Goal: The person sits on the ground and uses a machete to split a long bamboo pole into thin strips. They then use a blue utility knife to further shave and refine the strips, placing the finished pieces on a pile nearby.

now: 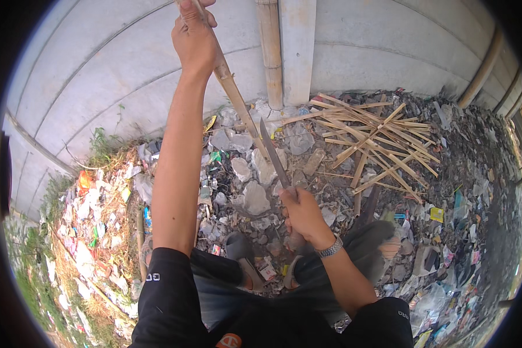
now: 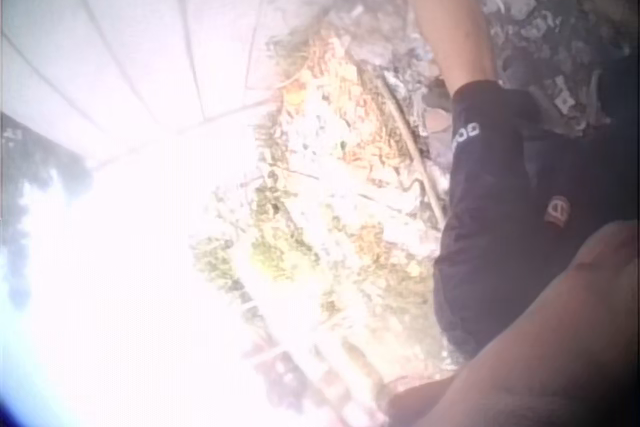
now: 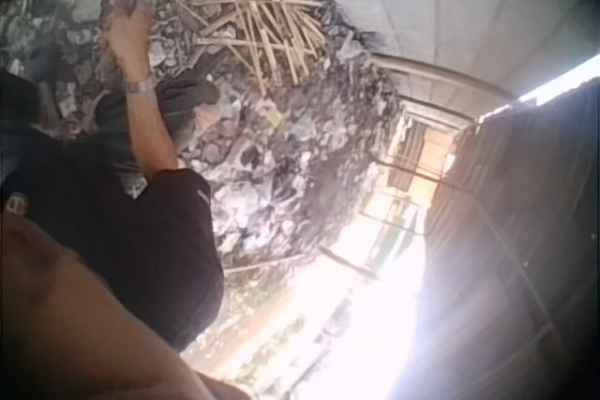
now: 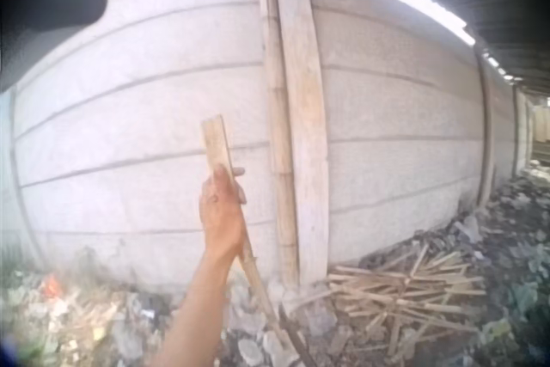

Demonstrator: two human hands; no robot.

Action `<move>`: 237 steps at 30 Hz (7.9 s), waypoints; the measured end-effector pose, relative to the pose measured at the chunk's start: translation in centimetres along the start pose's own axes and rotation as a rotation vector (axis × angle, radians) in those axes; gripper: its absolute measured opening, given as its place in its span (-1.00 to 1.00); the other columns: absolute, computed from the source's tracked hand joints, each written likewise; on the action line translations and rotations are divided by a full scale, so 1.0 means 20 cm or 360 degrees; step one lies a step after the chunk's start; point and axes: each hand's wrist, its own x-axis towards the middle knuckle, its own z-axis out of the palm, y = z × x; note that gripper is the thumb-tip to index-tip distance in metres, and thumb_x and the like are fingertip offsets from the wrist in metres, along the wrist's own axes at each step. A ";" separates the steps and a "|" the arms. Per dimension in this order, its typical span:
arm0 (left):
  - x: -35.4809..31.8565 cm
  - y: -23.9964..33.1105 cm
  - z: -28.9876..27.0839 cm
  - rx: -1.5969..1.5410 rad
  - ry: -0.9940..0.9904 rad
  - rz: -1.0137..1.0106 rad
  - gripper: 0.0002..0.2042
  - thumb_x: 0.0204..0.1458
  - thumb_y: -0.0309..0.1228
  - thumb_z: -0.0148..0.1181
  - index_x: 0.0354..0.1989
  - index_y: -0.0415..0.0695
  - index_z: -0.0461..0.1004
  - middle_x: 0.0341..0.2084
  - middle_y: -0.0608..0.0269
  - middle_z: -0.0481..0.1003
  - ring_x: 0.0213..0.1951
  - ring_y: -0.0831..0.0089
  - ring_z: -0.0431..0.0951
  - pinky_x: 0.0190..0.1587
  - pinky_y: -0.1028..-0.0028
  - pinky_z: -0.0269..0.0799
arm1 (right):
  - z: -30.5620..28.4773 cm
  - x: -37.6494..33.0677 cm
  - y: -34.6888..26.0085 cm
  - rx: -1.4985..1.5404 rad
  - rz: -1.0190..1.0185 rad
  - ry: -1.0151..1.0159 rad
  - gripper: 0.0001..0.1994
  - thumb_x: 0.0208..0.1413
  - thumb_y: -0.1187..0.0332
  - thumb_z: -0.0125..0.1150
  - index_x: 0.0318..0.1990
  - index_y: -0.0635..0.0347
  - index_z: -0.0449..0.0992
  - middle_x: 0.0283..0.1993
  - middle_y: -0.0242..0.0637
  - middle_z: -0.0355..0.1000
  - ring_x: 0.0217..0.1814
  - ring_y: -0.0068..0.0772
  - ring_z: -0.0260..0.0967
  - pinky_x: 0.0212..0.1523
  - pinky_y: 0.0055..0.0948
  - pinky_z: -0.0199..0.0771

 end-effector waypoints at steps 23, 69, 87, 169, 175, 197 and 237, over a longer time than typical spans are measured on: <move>0.03 -0.14 -0.24 -0.0051 -0.0043 -0.0132 -0.18 0.23 0.42 -0.37 -0.49 -0.19 0.45 -0.35 0.18 0.60 -0.40 0.54 0.34 -0.30 0.47 0.24 | 0.01 -0.14 -0.22 0.0519 -0.0335 0.0209 -0.65 0.39 0.08 0.09 0.02 0.21 0.33 -0.58 -0.46 0.21 -0.73 -0.66 0.15 -0.72 -0.52 0.26; 0.02 -0.11 -0.26 -0.0026 -0.0020 -0.0185 -0.18 0.21 0.44 -0.38 -0.52 -0.17 0.39 -0.44 0.16 0.58 -0.39 0.46 0.38 -0.26 0.43 0.28 | 0.29 0.43 0.47 0.0031 -0.0431 0.0240 -0.70 0.38 0.13 0.09 -0.20 0.22 0.35 -0.63 -0.39 0.24 -0.73 -0.55 0.20 -0.72 -0.43 0.24; -0.02 -0.07 -0.40 -0.0349 0.0359 -0.0407 -0.22 0.19 0.43 -0.29 -0.60 -0.17 0.24 -0.74 0.29 0.26 -0.66 0.49 0.29 -0.58 0.51 0.25 | 0.25 0.38 0.58 0.0376 -0.0256 0.0270 -0.73 0.27 0.23 0.25 -0.24 0.24 0.36 -0.67 -0.41 0.27 -0.78 -0.54 0.25 -0.79 -0.45 0.25; -0.21 -0.08 -0.24 -0.0443 -0.0354 -0.0288 -0.22 0.30 0.28 -0.23 -0.29 -0.36 0.54 -0.71 0.49 0.13 -0.67 0.67 0.12 -0.61 0.56 -0.03 | 0.16 0.26 0.21 0.0283 -0.0618 0.0171 -0.70 0.31 0.18 0.25 -0.12 0.25 0.39 -0.54 -0.43 0.34 -0.74 -0.69 0.23 -0.75 -0.59 0.22; -0.24 -0.14 -0.17 -0.0647 -0.0543 -0.0500 -0.22 0.17 0.45 -0.28 -0.60 -0.13 0.23 -0.72 0.47 0.07 -0.69 0.62 0.04 -0.62 0.53 -0.11 | 0.22 0.21 0.09 0.0243 -0.0917 0.0146 -0.74 0.36 0.20 0.14 -0.10 0.26 0.48 -0.53 -0.45 0.39 -0.69 -0.69 0.23 -0.66 -0.59 0.19; -0.17 -0.17 -0.22 -0.0381 -0.0033 -0.0524 -0.27 0.16 0.42 -0.19 -0.69 -0.05 0.08 -0.75 0.45 0.07 -0.73 0.58 0.06 -0.66 0.47 -0.08 | 0.24 0.52 0.46 0.0339 -0.0307 0.0333 -0.75 0.35 0.22 0.15 -0.16 0.26 0.37 -0.58 -0.38 0.32 -0.74 -0.56 0.29 -0.74 -0.46 0.29; -0.29 -0.06 0.11 0.0079 0.0225 -0.0209 -0.32 0.32 0.20 -0.10 -0.74 -0.08 0.15 -0.78 0.48 0.15 -0.67 0.63 0.15 -0.59 0.47 0.08 | 0.24 0.68 0.87 0.0190 0.0242 0.0173 -0.69 0.37 0.08 0.13 -0.15 0.16 0.34 -0.64 -0.44 0.24 -0.78 -0.59 0.17 -0.79 -0.44 0.23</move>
